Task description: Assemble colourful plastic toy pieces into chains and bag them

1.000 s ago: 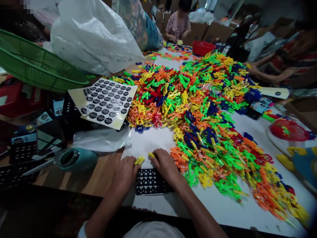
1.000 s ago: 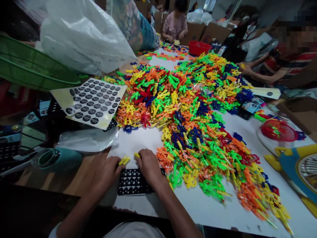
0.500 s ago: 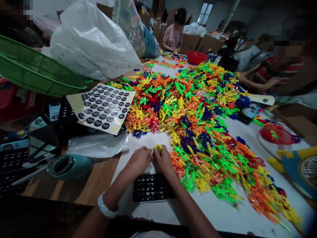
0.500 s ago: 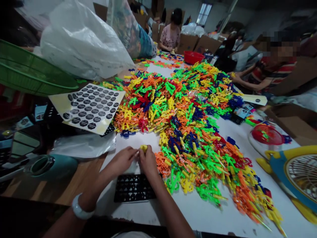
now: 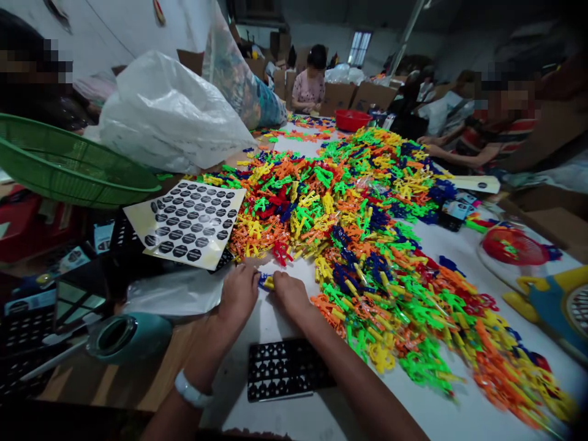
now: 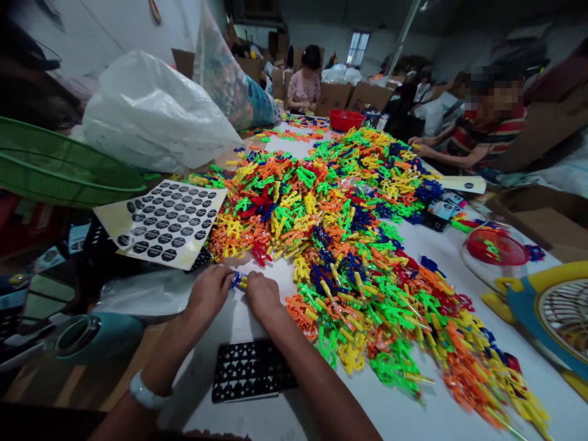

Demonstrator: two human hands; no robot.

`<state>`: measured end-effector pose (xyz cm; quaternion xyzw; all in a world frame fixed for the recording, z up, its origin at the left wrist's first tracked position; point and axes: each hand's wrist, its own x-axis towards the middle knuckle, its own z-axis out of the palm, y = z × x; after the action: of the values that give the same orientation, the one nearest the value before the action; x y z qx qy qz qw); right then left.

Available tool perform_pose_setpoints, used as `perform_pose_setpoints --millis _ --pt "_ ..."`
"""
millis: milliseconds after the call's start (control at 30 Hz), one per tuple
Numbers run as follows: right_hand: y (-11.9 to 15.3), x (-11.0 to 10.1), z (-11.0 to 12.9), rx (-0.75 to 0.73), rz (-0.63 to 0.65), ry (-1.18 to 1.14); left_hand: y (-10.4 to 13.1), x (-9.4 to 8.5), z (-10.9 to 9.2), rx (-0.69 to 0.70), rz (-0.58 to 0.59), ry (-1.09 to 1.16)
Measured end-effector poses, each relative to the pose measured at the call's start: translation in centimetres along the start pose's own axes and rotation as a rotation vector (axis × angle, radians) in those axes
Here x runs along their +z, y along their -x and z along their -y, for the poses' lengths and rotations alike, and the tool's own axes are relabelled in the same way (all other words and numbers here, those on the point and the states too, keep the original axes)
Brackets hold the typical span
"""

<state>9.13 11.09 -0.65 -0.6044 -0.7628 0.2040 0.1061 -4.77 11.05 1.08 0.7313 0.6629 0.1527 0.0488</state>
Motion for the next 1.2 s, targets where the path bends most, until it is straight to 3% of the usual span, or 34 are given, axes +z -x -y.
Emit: perform_pose_setpoints --millis 167,267,367,467,533,633,733,867,967,1067,1200 --pt "4.7 -2.0 -1.9 0.019 0.012 0.022 -6.8 -0.4 0.0 -0.086 -0.145 -0.001" --pt "6.7 -5.1 -4.5 0.153 -0.161 -0.066 -9.4 0.3 0.1 -0.012 -0.084 -0.017" --pt "8.2 -8.8 -8.0 0.365 -0.454 -0.09 -8.1 1.1 0.4 0.056 -0.046 -0.035" --pt "9.2 -10.5 -10.3 0.485 -0.644 -0.061 -4.4 1.7 0.5 0.088 -0.03 -0.055" --pt "9.2 -9.7 -10.3 0.467 -0.639 -0.166 -1.7 2.0 0.4 0.122 -0.009 -0.07" --pt "8.4 -6.7 -8.3 0.341 -0.471 -0.467 1.1 2.3 0.4 0.165 0.002 -0.045" --pt "7.6 -3.7 -5.6 0.203 -0.277 -0.702 2.5 2.2 0.8 0.157 -0.05 0.081" --pt "7.3 -1.7 -3.5 0.08 -0.131 -0.945 3.7 1.1 1.4 0.067 -0.138 0.219" --pt "7.6 -1.1 -2.7 0.106 -0.104 -1.055 4.9 0.7 0.6 -0.153 -0.202 0.488" --pt "7.5 -0.6 -1.8 0.112 -0.121 -1.165 6.1 1.0 -1.1 -0.349 -0.146 0.783" --pt "6.6 0.1 -1.2 0.11 -0.178 -1.204 7.1 1.5 -2.9 -0.42 -0.05 0.988"
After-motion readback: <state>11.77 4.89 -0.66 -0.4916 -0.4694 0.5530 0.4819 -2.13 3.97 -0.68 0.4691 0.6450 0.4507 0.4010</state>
